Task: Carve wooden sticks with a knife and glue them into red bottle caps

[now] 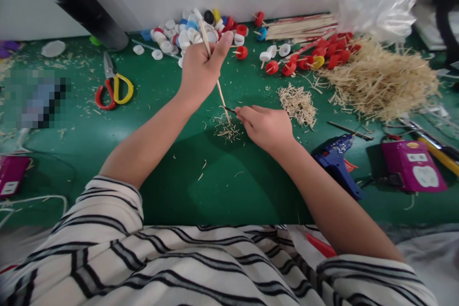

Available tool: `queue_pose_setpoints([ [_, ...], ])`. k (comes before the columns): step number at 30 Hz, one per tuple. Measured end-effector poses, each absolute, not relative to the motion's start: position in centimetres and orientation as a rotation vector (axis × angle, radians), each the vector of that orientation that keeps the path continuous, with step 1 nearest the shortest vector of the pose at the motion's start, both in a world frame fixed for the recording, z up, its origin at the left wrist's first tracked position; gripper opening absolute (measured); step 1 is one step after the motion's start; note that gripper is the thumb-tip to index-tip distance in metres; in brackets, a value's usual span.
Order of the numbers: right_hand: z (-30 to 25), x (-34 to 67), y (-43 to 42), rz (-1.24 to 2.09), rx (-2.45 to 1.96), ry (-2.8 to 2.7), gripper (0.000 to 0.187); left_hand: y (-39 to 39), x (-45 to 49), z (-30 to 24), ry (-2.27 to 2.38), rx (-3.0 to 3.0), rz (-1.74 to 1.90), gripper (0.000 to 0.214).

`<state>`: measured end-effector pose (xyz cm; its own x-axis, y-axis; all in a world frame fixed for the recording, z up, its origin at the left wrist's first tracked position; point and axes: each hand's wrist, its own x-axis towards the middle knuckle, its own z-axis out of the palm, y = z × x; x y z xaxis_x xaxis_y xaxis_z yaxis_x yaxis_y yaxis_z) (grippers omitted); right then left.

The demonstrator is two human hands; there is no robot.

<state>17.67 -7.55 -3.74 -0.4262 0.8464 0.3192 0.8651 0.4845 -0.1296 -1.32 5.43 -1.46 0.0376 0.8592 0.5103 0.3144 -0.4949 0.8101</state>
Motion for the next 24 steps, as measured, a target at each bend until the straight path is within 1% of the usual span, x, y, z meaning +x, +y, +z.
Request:
queue_pose_setpoints([
  [4, -4.4, 18.0, -8.3, -0.072, -1.405, -2.490, 0.037, 5.8, -1.8, -2.0, 1.042, 1.830, 1.471, 0.089],
  [8, -3.9, 17.6, -8.0, -0.014, -1.383, -2.350, 0.038, 5.1, -1.7, -1.4, 1.093, 1.858, 1.504, 0.085],
  [13, -3.4, 18.0, -7.5, 0.050, -1.392, -2.158, 0.025, 5.1, -1.6, -1.2, 1.089, 1.915, 1.416, 0.082],
  [18, -3.5, 18.4, -7.8, 0.100, -1.442, -2.095, 0.023, 4.9, -1.4, -1.0, 1.139, 1.940, 1.451, 0.081],
  [22, -3.4, 18.3, -7.9, 0.156, -1.493, -2.156, 0.016, 4.3, -1.1, -0.7, 1.185, 1.960, 1.404, 0.082],
  [24, -3.4, 18.3, -7.8, 0.213, -1.520, -2.185, 0.017, 4.0, -1.0, -0.6, 1.177, 1.974, 1.420, 0.081],
])
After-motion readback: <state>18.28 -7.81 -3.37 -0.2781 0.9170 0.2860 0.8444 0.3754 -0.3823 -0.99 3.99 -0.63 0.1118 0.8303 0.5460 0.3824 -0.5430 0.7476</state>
